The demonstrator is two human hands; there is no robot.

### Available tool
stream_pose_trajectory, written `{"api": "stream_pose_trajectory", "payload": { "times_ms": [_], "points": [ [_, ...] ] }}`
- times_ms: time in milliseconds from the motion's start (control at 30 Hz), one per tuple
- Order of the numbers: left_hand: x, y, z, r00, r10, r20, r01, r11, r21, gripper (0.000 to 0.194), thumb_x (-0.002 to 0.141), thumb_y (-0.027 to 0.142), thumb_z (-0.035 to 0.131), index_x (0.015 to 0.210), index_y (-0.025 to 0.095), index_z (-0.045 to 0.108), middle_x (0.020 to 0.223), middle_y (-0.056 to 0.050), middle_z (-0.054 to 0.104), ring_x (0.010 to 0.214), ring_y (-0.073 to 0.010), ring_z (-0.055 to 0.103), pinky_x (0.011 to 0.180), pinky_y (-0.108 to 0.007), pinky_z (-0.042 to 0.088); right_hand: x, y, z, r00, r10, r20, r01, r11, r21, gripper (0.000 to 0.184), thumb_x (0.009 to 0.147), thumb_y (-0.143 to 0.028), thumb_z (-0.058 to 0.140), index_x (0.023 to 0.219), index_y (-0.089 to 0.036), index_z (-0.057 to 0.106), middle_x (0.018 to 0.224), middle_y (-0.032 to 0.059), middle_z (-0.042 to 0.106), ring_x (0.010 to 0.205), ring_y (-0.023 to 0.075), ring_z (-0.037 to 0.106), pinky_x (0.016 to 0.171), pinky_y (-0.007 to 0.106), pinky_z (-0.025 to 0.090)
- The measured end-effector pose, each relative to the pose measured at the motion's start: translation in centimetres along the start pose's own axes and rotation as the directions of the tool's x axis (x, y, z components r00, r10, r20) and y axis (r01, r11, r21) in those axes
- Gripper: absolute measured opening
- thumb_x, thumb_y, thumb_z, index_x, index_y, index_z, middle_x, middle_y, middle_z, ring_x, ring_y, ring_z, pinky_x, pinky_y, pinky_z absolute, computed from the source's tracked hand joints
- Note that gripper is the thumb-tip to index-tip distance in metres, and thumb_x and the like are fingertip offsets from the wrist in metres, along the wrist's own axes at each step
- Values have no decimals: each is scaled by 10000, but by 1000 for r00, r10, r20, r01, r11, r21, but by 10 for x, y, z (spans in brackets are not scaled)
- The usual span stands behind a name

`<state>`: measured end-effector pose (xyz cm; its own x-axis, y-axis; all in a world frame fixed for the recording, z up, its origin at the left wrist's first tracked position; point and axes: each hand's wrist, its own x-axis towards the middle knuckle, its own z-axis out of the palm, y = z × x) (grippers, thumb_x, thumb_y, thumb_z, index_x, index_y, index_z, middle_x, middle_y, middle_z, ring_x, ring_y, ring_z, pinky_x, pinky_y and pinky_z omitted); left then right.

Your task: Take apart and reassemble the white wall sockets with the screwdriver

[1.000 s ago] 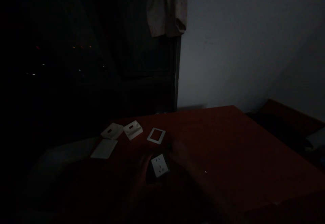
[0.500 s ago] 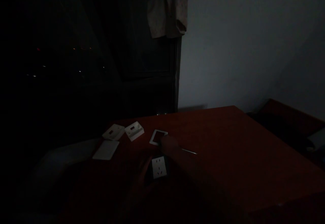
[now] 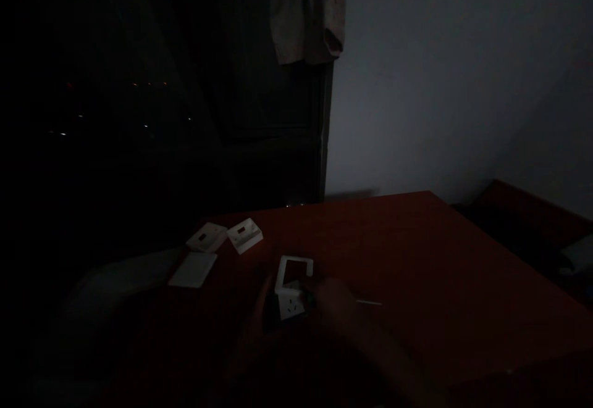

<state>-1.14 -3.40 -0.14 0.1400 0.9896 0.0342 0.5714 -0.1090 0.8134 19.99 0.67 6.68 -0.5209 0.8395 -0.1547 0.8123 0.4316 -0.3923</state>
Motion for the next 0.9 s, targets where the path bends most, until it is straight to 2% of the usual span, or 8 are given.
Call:
{"api": "stream_pose_trajectory", "payload": {
  "times_ms": [67, 133, 300, 433, 533, 667, 800, 900],
  "points": [
    [0, 0, 1, 999, 40, 3, -40, 995, -93, 1005, 675, 341, 768, 1484, 286, 173, 1509, -85, 344, 1364, -304, 359, 1084, -445, 390, -9, 0, 5, 999, -25, 36, 25, 1000, 0, 361, 809, -197, 522, 1145, -262, 639, 1056, 87, 721, 907, 232, 684, 731, 263, 467],
    [-1, 1, 0, 999, 40, 4, -39, 991, -132, 1072, 663, 322, 762, 1499, 279, 93, 1512, -83, 344, 1383, -306, 326, 1097, -475, 365, -15, -1, 10, 996, -46, 82, 46, 999, 3, 368, 793, -168, 523, 1123, -255, 660, 1020, 98, 732, 886, 246, 689, 732, 275, 469],
    [-5, 1, -3, 1000, 2, 12, -2, 1000, -26, 943, 677, 313, 750, 1472, 298, 243, 1478, -63, 407, 1381, -298, 333, 1134, -476, 308, -21, 3, 18, 993, -64, 99, 55, 995, 88, 419, 781, -171, 539, 1170, -284, 644, 1106, 72, 713, 966, 231, 670, 823, 275, 462],
    [-5, -4, -1, 998, 5, 57, 2, 994, -113, 906, 713, 296, 708, 1478, 254, 224, 1482, -100, 396, 1368, -283, 360, 1113, -462, 334, -22, 13, 17, 994, 104, -17, -97, 966, 238, 450, 805, -199, 513, 1246, -242, 595, 1147, 97, 692, 964, 229, 670, 811, 284, 478],
    [-5, -3, 0, 998, -33, 55, 38, 994, -103, 890, 715, 278, 705, 1473, 261, 238, 1486, -102, 388, 1372, -282, 351, 1116, -464, 323, -19, 17, 13, 987, 151, -50, -115, 895, 431, 354, 837, -240, 499, 1157, -199, 645, 1070, 101, 716, 908, 221, 681, 763, 279, 498],
    [-5, 4, -1, 997, -56, 47, 59, 997, -57, 886, 681, 234, 727, 1453, 265, 295, 1493, -101, 375, 1387, -302, 315, 1133, -488, 277, -11, 15, 15, 999, 39, -19, -14, 704, 710, 329, 869, -331, 503, 1124, -182, 650, 1112, 80, 700, 961, 221, 662, 806, 310, 514],
    [-7, 18, -6, 994, -106, 8, 106, 992, -62, 869, 690, 243, 720, 1452, 238, 303, 1499, -113, 359, 1390, -317, 304, 1130, -495, 272, -5, 9, 20, 997, 74, -10, -43, 679, 733, 356, 822, -322, 573, 1118, -138, 645, 1107, 113, 690, 948, 250, 655, 798, 355, 522],
    [-10, 32, -14, 994, -111, 14, 112, 988, -103, 897, 692, 265, 730, 1462, 240, 271, 1516, -107, 332, 1405, -306, 272, 1143, -484, 251, -9, 5, 15, 993, 115, -40, -45, 650, 758, 374, 821, -330, 583, 1141, -143, 631, 1104, 114, 687, 950, 251, 650, 804, 368, 522]
  ]
}}
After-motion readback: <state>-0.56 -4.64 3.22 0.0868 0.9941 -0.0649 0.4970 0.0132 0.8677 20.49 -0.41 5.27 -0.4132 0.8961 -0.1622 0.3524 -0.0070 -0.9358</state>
